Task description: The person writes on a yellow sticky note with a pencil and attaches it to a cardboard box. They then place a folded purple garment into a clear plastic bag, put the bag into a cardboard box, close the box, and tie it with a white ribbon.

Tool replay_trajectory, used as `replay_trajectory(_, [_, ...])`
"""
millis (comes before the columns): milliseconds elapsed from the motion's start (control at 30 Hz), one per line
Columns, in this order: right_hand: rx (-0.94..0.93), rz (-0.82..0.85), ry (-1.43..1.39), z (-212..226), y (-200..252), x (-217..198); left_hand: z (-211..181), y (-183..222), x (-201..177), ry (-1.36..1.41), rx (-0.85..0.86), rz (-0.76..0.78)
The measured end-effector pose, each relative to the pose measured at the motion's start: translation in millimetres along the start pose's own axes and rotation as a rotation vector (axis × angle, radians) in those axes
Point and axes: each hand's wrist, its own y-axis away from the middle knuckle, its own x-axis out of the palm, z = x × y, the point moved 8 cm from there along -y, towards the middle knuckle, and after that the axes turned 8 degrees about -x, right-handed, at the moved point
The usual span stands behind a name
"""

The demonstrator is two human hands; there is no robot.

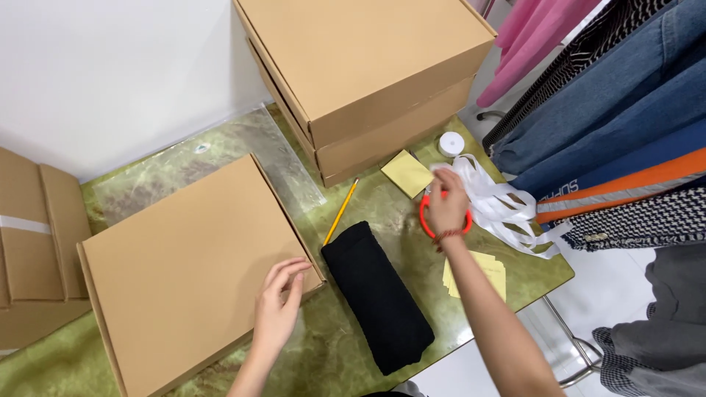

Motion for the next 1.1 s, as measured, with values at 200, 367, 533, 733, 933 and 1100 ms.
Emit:
replay_trajectory(200, [-0.149, 0.185, -0.489, 196.6, 66.3, -8.1, -20.9, -10.0, 32.6, 0.239, -0.267, 0.211])
replay_trajectory(367, [-0.047, 0.576, -0.867, 240.4, 136.2, 24.6, -38.4, -2.4, 48.8, 0.538, -0.501, 0.324])
replay_trajectory(533, [0.246, 0.809, -0.9, 203.3, 201.4, 54.0, 23.4, -21.5, 40.3, 0.788, -0.371, 0.267])
replay_trajectory(733, [0.418, 0.869, -0.8, 226.5, 198.3, 65.4, 31.6, 11.5, -32.8, 0.839, -0.356, 0.257])
replay_trajectory(933, [0.778, 0.49, -1.08, 234.8, 153.6, 101.8, 107.5, 56.6, -119.7, 0.761, -0.35, 0.087])
replay_trajectory(1100, [0.745, 0.839, -1.214, 309.4, 199.8, 159.7, 142.9, 111.9, -187.6, 0.858, -0.378, -0.012])
